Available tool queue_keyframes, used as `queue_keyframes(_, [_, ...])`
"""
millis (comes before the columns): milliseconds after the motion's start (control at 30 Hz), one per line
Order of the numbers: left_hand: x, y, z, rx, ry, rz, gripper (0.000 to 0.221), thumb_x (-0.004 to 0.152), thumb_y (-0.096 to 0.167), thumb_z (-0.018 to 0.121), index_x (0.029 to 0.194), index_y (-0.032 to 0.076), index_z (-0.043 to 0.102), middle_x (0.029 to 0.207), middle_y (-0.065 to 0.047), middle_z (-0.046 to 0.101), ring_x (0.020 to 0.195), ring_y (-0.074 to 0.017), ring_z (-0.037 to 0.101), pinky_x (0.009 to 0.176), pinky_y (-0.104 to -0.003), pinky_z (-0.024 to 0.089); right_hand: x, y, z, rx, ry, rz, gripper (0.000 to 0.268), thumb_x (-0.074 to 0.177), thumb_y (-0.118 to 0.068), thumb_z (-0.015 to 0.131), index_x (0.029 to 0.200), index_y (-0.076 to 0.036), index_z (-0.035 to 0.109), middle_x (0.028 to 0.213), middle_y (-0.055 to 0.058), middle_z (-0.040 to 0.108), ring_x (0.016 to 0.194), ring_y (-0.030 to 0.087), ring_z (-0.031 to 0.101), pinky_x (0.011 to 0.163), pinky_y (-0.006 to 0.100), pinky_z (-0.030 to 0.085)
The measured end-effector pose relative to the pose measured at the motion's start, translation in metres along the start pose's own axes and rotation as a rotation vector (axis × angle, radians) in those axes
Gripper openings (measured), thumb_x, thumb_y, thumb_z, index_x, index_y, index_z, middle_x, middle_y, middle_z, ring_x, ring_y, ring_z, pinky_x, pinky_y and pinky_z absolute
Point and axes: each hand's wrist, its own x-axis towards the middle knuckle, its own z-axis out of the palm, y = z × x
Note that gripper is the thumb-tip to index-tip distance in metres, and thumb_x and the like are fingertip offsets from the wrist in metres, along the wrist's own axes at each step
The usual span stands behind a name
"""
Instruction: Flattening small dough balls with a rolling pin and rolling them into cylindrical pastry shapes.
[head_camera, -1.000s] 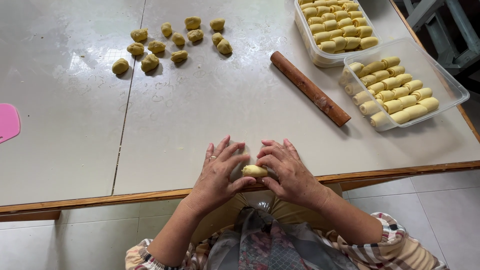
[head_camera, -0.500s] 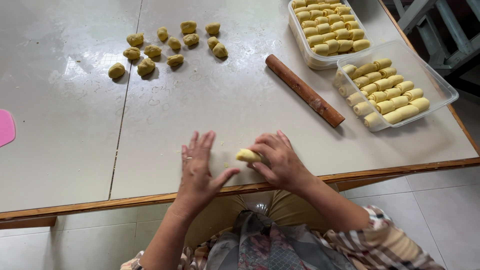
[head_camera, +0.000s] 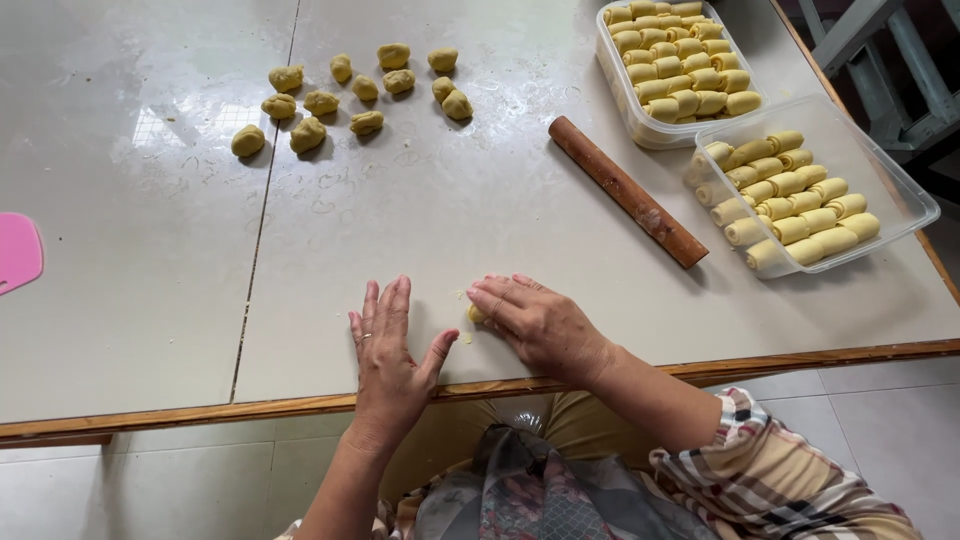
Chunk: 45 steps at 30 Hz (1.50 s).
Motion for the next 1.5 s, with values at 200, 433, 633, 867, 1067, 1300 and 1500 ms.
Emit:
queue_keyframes(200, [-0.002,0.0,-0.009,-0.08,0.123,-0.012,0.076,0.085,0.039,0.068,0.144,0.005,0.036,0.138,-0.023,0.044,0.137,-0.0442,0.027,0.108,-0.064,0.014,0.012,-0.016,0.006,0.238,0.146,0.071,0.036,0.09,-0.014,0.054,0.126,-0.017,0.06,0.108,0.013,0.067,0.102,0.032,0.065,0.089,0.046,0.053])
queue_keyframes(433, [-0.004,-0.002,-0.009,-0.117,0.142,-0.012,0.077,0.084,0.036,0.069,0.145,0.006,0.035,0.139,-0.022,0.045,0.137,-0.0439,0.027,0.108,-0.064,0.012,0.008,-0.026,0.022,-0.087,0.14,-0.07,0.029,0.097,-0.028,0.049,0.121,-0.016,0.061,0.116,0.01,0.064,0.112,0.028,0.062,0.094,0.041,0.048])
queue_keyframes(633, [0.0,0.008,-0.012,-0.075,0.067,-0.032,0.069,0.085,0.033,0.059,0.144,0.008,0.034,0.148,-0.014,0.037,0.143,-0.0311,0.023,0.114,-0.049,0.011,0.018,0.0,-0.012,0.462,0.229,0.102,0.027,0.094,-0.01,0.055,0.12,0.0,0.058,0.114,0.016,0.064,0.102,0.026,0.065,0.095,0.031,0.05])
queue_keyframes(867, [0.004,0.011,0.015,-0.071,0.225,0.126,0.064,0.083,0.023,0.064,0.14,0.004,0.042,0.14,-0.01,0.05,0.14,-0.0355,0.036,0.114,-0.052,0.028,-0.025,0.044,-0.102,1.14,-0.101,0.612,0.039,0.087,-0.012,0.061,0.126,-0.005,0.06,0.118,0.008,0.051,0.091,0.015,0.058,0.073,0.025,0.055])
queue_keyframes(1067, [0.003,0.011,0.031,-0.051,0.325,0.094,0.06,0.082,0.02,0.066,0.138,0.007,0.048,0.137,-0.008,0.054,0.141,-0.0325,0.04,0.118,-0.054,0.028,-0.053,0.146,-0.187,0.989,0.243,0.781,0.044,0.084,-0.005,0.06,0.128,-0.007,0.057,0.113,0.008,0.062,0.086,0.011,0.057,0.067,0.023,0.052])
queue_keyframes(1300, [0.002,-0.033,0.06,0.017,0.347,0.094,0.071,0.08,0.027,0.066,0.144,0.012,0.041,0.135,0.001,0.054,0.144,-0.0294,0.036,0.12,-0.056,0.023,-0.058,0.271,-0.187,0.653,0.317,1.145,0.018,0.083,-0.014,0.069,0.099,-0.01,0.062,0.086,0.007,0.065,0.071,0.008,0.053,0.05,0.019,0.04])
queue_keyframes(1500, [0.0,-0.056,0.074,0.042,0.375,0.094,0.08,0.074,0.025,0.069,0.146,0.01,0.037,0.136,-0.002,0.052,0.146,-0.0245,0.032,0.122,-0.055,0.018,-0.046,0.293,-0.166,0.484,0.22,1.217,0.024,0.083,-0.023,0.069,0.104,-0.014,0.061,0.093,-0.001,0.059,0.077,0.008,0.054,0.048,0.024,0.039])
